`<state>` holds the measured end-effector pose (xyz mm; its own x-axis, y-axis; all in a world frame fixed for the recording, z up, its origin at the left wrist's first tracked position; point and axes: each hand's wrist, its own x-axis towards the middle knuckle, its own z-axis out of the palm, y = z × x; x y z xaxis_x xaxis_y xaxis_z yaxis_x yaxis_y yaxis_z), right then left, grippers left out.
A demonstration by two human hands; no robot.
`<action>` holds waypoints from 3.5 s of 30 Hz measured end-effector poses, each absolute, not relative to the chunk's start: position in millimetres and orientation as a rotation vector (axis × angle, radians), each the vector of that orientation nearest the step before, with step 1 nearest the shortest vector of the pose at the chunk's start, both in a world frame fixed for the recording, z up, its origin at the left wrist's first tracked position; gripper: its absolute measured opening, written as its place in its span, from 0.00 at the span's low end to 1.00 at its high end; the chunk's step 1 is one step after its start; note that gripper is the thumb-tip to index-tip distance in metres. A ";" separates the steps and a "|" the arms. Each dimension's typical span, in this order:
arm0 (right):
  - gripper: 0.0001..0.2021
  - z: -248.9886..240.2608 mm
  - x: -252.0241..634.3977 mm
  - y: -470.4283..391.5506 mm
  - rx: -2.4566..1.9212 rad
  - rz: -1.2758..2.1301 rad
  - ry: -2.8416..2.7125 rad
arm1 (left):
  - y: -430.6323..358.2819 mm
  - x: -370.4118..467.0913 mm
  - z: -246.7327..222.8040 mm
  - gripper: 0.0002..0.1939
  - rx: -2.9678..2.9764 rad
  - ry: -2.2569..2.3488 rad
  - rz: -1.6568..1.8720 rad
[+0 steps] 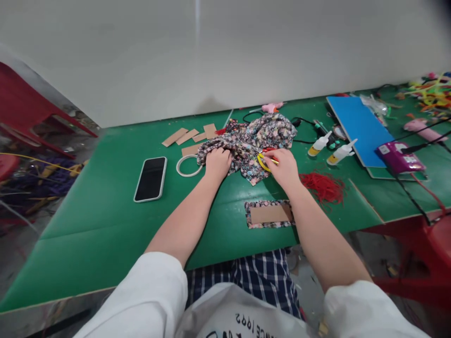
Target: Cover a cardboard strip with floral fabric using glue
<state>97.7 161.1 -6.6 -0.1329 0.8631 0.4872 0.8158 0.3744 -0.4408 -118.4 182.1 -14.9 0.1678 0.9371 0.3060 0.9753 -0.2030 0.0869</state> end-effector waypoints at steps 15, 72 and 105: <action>0.14 -8.1 84.6 151.4 -1.044 0.595 -2.373 | 23.3 -76.8 -18.3 0.29 -3.176 -0.876 -0.324; 0.10 9.6 71.9 131.3 -1.197 1.137 -2.373 | 77.1 -193.8 -13.7 0.18 -2.913 -1.535 -0.472; 0.07 10.7 70.8 133.2 -0.987 1.145 -2.682 | 76.7 -192.5 -14.7 0.16 -2.930 -1.473 -0.568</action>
